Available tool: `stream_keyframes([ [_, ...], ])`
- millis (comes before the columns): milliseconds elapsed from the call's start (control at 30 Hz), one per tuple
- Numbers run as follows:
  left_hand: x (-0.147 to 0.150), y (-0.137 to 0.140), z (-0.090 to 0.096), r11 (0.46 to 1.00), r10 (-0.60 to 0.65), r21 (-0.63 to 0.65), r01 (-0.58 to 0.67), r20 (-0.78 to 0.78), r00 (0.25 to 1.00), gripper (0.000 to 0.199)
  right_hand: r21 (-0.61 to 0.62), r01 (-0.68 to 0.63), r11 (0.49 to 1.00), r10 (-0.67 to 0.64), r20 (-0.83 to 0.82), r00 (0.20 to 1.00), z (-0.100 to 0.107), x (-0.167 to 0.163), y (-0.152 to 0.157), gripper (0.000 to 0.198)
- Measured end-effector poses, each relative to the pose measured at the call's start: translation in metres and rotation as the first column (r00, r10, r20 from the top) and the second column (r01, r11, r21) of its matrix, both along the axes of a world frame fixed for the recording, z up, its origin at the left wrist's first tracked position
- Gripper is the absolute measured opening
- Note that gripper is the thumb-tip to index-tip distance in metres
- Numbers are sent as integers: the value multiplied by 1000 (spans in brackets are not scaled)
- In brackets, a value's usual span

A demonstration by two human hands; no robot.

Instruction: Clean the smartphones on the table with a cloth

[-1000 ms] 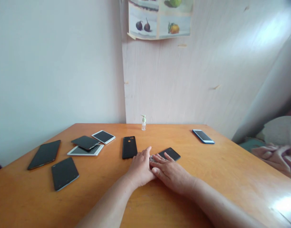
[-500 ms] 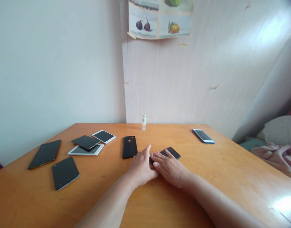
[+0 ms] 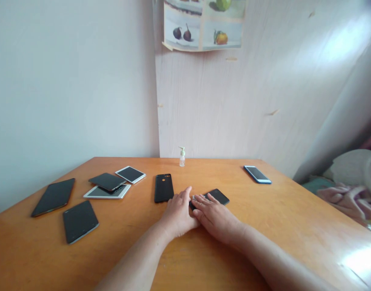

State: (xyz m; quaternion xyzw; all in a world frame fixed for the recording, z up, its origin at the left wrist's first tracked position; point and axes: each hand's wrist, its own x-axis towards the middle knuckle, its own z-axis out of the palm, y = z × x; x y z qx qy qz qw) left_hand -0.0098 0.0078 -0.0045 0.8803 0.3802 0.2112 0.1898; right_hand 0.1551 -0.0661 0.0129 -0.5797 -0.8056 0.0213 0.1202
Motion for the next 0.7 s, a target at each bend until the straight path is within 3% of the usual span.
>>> stream_keyframes([
  [67, 0, 0, 0, 1000, -2, -1, 2, -2, 1000, 95, -15, 12, 1000, -12, 6, 1000, 0, 9, 1, 49],
  [200, -1, -1, 2, 1000, -10, -5, 10, -11, 1000, 96, -11, 290, 957, -288, 88, 954, -5, 46, 9, 48],
  [267, -1, -1, 2, 1000, -10, -5, 10, -13, 1000, 95, -5, 348, 937, -346, 101, 933, -6, 52, 8, 49],
  [400, -1, -1, 2, 1000, -14, -4, 13, -11, 1000, 92, -22, 112, 993, -111, 44, 993, 3, 22, -5, 49],
  [533, -2, 0, 1, 999, -34, -3, 34, 5, 999, 90, -96, -69, 993, 62, -72, 995, 14, 0, -18, 53],
  [600, -3, 0, 2, 999, -34, -11, 34, 5, 999, 92, -113, -38, 993, 33, -44, 998, 14, 11, -17, 52],
  [700, -3, -1, 3, 999, -25, -20, 25, -1, 1000, 92, -90, 136, 987, -126, 109, 986, 9, 39, -9, 46],
])
